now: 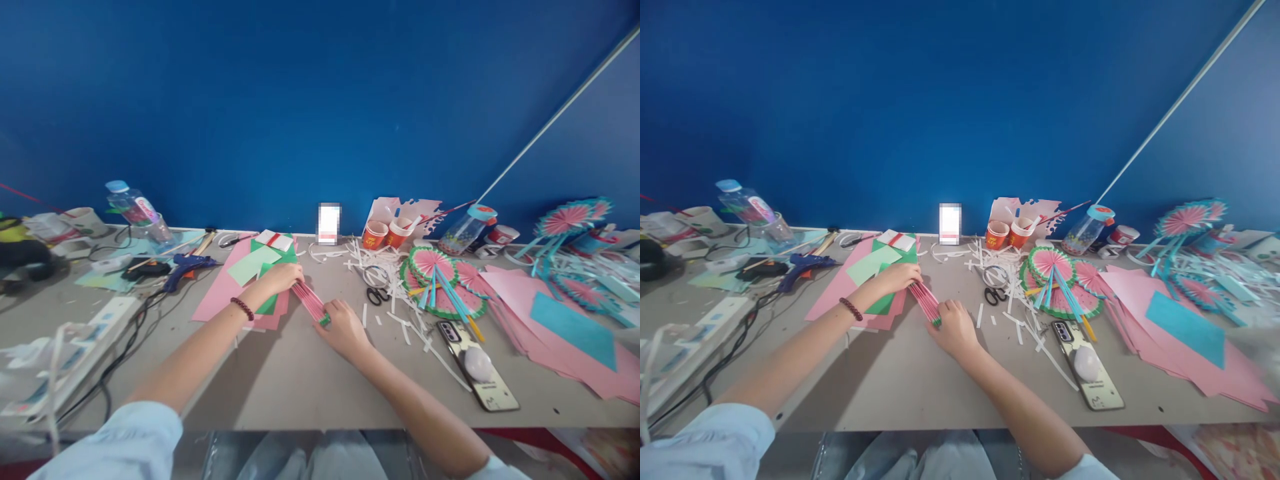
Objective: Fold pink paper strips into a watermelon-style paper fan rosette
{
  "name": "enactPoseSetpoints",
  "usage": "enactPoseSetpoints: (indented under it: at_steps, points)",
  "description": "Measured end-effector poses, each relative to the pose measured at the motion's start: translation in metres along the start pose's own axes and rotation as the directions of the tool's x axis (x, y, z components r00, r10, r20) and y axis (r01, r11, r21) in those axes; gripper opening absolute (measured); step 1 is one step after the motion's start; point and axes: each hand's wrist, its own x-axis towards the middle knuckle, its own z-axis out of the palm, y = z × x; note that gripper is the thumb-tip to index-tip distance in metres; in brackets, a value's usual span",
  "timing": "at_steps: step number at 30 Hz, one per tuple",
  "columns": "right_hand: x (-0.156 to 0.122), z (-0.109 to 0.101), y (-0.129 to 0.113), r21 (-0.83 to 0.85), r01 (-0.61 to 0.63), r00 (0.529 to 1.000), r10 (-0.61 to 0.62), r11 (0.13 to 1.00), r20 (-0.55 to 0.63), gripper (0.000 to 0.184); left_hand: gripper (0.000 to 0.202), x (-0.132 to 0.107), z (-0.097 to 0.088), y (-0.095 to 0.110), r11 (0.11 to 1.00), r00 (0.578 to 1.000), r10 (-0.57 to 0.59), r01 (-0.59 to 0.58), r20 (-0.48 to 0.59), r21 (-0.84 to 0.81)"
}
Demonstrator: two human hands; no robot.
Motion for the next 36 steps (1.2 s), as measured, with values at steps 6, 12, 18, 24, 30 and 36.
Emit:
enactPoseSetpoints:
  at_steps: [6, 12, 18, 24, 30, 36]
  points:
    - [0.001, -0.004, 0.013, 0.007, 0.030, 0.999, -0.030, 1.000, 0.025, 0.014, 0.034, -0.008, 0.004, -0.003, 0.996, 1.000, -0.021, 0.019, -0.023, -0.087]
    - [0.005, -0.017, 0.024, -0.010, 0.074, 0.993, -0.072, 0.997, 0.096, 0.011, 0.034, -0.025, 0.016, -0.002, 0.992, 0.999, -0.051, 0.049, -0.016, -0.114]
    - [0.007, -0.024, 0.034, -0.015, 0.131, 0.984, -0.128, 0.991, 0.124, 0.008, 0.031, -0.044, 0.025, 0.012, 0.974, 0.993, -0.114, 0.105, -0.035, -0.200]
    - [0.008, -0.032, 0.036, 0.003, 0.147, 0.978, -0.146, 0.989, 0.147, 0.008, 0.042, -0.060, 0.033, 0.020, 0.976, 0.991, -0.095, 0.075, -0.091, -0.204]
    - [0.008, -0.031, 0.037, 0.005, 0.155, 0.978, -0.154, 0.988, 0.141, 0.008, 0.036, -0.066, 0.036, 0.023, 0.989, 0.988, -0.075, 0.056, -0.134, -0.138]
    - [0.009, -0.031, 0.042, -0.009, 0.149, 0.973, -0.145, 0.989, 0.178, 0.015, 0.028, -0.064, 0.049, 0.020, 0.991, 0.970, -0.045, 0.013, -0.240, -0.134]
